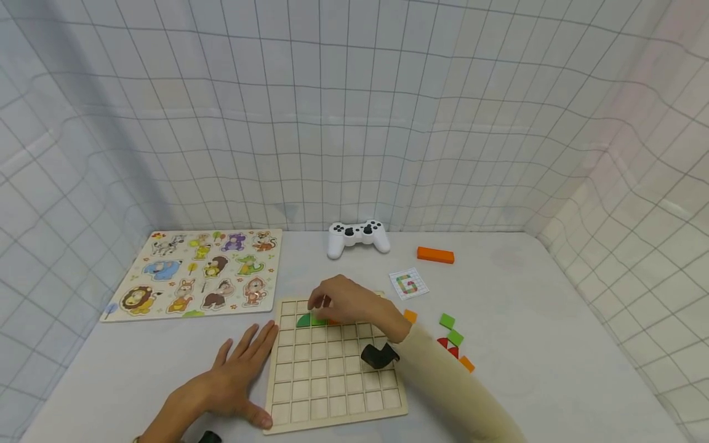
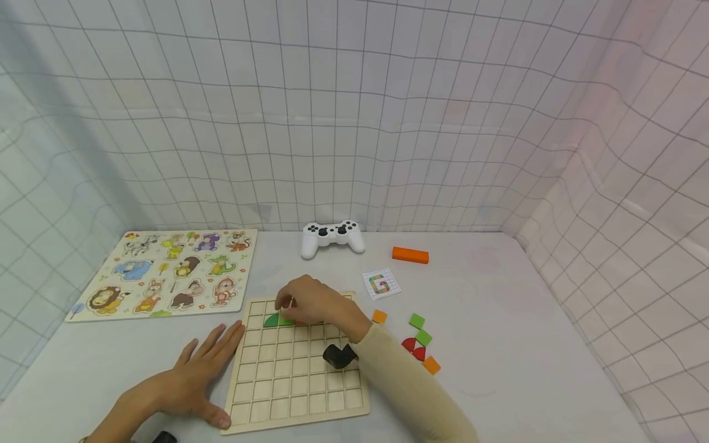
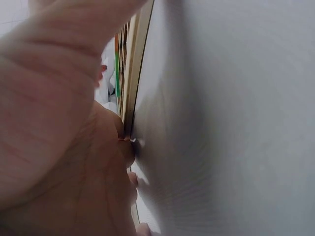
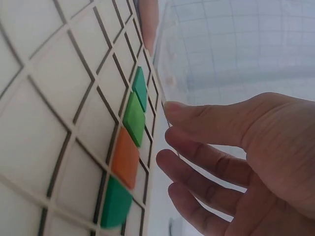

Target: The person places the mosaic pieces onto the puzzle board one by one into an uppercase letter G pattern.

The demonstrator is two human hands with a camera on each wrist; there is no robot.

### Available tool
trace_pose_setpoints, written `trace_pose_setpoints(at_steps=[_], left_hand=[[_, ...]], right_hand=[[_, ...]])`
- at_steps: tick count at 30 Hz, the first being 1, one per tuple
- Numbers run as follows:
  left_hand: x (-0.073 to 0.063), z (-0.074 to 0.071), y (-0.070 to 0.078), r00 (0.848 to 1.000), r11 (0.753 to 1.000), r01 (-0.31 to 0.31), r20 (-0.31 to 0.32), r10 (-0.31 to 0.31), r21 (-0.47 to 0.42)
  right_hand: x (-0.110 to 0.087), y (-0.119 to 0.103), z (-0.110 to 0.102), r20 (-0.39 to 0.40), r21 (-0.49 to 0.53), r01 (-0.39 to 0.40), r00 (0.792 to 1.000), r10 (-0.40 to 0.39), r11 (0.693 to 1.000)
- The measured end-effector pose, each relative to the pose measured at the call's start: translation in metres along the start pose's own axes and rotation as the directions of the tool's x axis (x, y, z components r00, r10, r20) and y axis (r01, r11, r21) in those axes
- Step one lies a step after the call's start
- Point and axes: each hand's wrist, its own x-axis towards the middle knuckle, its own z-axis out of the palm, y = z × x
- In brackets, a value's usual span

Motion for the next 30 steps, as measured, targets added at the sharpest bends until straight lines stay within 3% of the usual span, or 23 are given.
trace_pose_setpoints(at_steps=[5, 14, 24, 30], left_hand=[[0.000, 0.002, 0.001, 1.000, 1.000, 0.001, -0.008, -0.001, -0.002], [-0.002, 0.006, -0.002, 1.000, 1.000, -0.019, -0.022, 0.019, 0.001], [-0.004, 0.002, 0.000, 1.000, 1.000, -0.008, -0.005, 0.008, -0.026], [-0.002, 0.003, 0.001, 1.000, 1.000, 0.000, -0.008, 0.000, -0.011]], right_hand=[[-0.029, 0.005, -0.011, -0.042, -0.001, 0.008, 0.999, -0.008, 1.000], [-0.097, 0.023, -0.031, -0.089, 0.047, -0.110, 0.989, 0.114, 0.993], [-0.171, 0.072, -0.035, -0.181, 0.128, -0.100, 0.976, 0.123, 0.987], [-0.199, 0.099, -0.037, -0.235, 0.140, -0.168, 0.952, 0.198, 0.976]])
